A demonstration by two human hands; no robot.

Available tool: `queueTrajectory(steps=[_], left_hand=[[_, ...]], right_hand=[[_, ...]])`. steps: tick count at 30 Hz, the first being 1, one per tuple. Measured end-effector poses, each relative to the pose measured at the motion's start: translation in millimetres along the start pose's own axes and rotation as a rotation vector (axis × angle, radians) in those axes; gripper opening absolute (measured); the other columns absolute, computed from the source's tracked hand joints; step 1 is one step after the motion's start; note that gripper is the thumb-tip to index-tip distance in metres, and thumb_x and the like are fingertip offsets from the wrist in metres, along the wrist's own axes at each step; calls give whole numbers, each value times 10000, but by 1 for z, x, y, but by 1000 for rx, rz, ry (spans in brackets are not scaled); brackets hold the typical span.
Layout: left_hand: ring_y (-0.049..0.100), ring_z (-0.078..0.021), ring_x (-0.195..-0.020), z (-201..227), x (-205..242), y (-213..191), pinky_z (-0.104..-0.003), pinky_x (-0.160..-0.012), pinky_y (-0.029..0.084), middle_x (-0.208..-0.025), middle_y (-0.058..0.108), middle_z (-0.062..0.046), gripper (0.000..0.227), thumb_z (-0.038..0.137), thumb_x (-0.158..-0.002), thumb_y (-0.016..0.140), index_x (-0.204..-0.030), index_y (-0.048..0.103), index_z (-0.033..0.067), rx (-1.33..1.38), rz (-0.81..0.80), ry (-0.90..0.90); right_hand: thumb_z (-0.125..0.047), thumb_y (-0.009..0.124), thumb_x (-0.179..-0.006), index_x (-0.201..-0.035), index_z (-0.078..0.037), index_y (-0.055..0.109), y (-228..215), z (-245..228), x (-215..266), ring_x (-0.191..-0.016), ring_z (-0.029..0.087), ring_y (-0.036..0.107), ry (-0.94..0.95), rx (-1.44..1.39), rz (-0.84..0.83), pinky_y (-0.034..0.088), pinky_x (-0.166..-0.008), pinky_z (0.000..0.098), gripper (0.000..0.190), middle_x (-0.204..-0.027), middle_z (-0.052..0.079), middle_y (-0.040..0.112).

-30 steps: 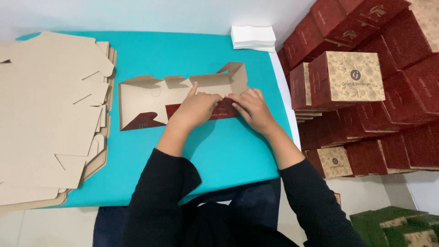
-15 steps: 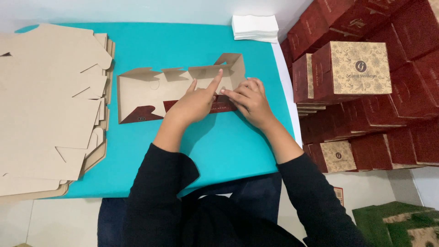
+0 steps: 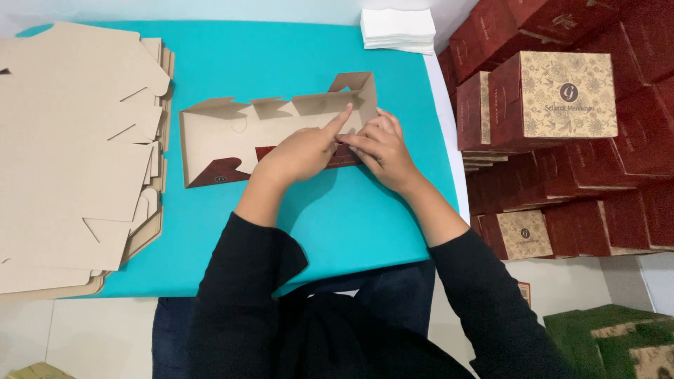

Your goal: The person assembles a flat cardboard piece into a box by folding the sides and tucking the flaps. They then place a white tissue paper inside the box and close the lid.

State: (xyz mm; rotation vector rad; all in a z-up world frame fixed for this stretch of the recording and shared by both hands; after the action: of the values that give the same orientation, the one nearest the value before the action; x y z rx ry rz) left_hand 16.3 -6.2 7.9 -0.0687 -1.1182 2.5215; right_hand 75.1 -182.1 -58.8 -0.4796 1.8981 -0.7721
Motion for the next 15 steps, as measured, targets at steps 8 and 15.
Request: queueTrajectory(steps=[8,15], left_hand=[[553,-436,-1103,-6,7,-12,-604,-1062,230,-1155,649,-172,579,82,-917,478,-1465,295,47,-81,212,72],[530,-164,-573,-42,96,-9,-306,-604,429,-864,605,32,160,161,-982,564,-1117,649,153,-154,1112,14]], right_hand=[[-110,496,-957,-1235,-106,603,8,10,9,-932,232,535,-21,127,-60,291,-1091,483,297,-825,44,551],[2,630,-842,-999,-55,659,-6,-3,0,-986,269,602,-30,-52,57,298,-1108,467,170,-876,66,607]])
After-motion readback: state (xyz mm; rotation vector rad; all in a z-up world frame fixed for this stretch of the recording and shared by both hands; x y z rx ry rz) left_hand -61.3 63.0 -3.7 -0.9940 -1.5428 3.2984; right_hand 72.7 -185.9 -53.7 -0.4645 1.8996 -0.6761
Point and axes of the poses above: each hand's wrist, its own x-axis away from the middle knuckle, its own y-axis out of the palm, z = x × y, the point moved 2 cm from there along -x, towards the middle knuckle
